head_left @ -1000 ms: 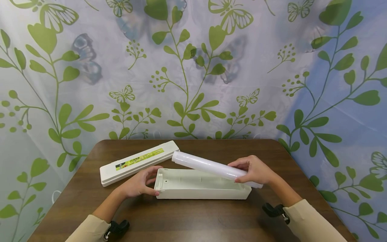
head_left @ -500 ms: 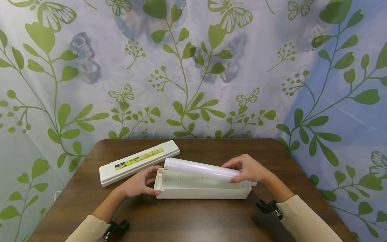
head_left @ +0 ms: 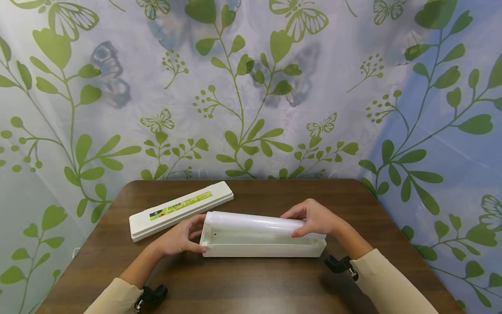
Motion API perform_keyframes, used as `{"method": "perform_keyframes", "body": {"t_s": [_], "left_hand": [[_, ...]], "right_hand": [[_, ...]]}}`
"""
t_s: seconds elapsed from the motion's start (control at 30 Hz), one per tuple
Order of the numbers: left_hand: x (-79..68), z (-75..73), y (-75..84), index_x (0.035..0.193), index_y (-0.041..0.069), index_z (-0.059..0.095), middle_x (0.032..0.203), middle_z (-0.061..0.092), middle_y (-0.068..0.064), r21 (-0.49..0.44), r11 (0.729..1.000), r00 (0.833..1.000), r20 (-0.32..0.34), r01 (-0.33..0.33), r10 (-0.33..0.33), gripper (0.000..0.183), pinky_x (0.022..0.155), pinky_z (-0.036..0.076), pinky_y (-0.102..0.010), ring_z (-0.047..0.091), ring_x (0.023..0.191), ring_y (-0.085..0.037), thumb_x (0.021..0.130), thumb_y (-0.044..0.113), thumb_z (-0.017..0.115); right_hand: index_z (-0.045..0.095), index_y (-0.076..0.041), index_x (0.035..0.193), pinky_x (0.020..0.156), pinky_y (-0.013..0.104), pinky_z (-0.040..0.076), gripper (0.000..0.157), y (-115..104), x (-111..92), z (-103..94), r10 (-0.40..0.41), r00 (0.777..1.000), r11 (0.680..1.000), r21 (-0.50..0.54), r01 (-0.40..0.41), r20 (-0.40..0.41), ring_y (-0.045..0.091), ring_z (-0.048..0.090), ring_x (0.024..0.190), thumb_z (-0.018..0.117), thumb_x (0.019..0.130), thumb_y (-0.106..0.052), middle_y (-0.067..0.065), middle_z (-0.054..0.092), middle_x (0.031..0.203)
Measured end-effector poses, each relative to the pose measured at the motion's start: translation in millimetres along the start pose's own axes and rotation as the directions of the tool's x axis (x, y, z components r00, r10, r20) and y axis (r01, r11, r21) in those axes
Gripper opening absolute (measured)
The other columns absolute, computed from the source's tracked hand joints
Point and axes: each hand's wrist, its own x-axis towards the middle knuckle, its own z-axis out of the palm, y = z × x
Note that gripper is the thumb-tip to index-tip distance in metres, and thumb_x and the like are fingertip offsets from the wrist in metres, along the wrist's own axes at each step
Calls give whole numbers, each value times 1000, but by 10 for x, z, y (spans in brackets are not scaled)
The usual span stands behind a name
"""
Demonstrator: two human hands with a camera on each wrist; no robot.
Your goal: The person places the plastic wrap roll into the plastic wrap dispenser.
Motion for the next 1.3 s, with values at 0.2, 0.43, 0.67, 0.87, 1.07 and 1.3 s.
{"method": "perform_keyframes", "body": {"t_s": [0.2,0.43,0.67,0.87,1.07,1.3], "left_hand": [[0,8,-8,150,3,37,152,45,-17,-9,1000,1000,-3,-1,1,86,113,45,-26,39,147,-42,81,8,87],[6,29,-7,151,3,35,150,43,-17,-58,998,1000,11,7,-6,87,108,49,-25,38,146,-44,81,6,86],[8,19,-4,152,2,35,152,42,-17,-52,999,1000,6,16,-16,87,107,49,-22,38,146,-43,82,6,86],[8,10,7,152,2,36,152,43,-18,-30,1000,1000,5,3,-2,87,109,46,-20,39,145,-41,81,7,86],[17,8,2,151,1,36,152,43,-20,-22,1000,1000,12,-16,17,86,109,45,-18,39,145,-42,81,7,86],[19,11,9,152,1,36,152,43,-20,-20,1000,1000,9,-20,21,86,109,43,-16,37,145,-43,81,7,86]], "right_hand": [[77,-13,118,79,31,62,43,16,33,45,3,1000,1000,-17,-3,4,18,75,94,91,77,-19,3,78,110],[77,-16,118,80,30,62,43,20,61,84,24,999,1000,-20,-24,33,16,74,92,91,77,-21,0,78,109],[78,-14,118,81,29,62,43,41,69,77,36,998,999,-18,-36,52,16,75,93,91,78,-21,2,78,110],[77,-10,119,82,29,62,43,59,80,84,27,997,1000,-16,-26,67,14,75,91,90,79,-19,6,79,109],[78,-14,118,81,30,62,43,57,88,91,57,995,998,-6,-56,82,14,75,89,91,78,-21,1,79,108],[77,-12,119,81,29,62,43,77,106,92,53,994,999,-19,-51,100,14,74,89,90,79,-22,4,79,107]]}}
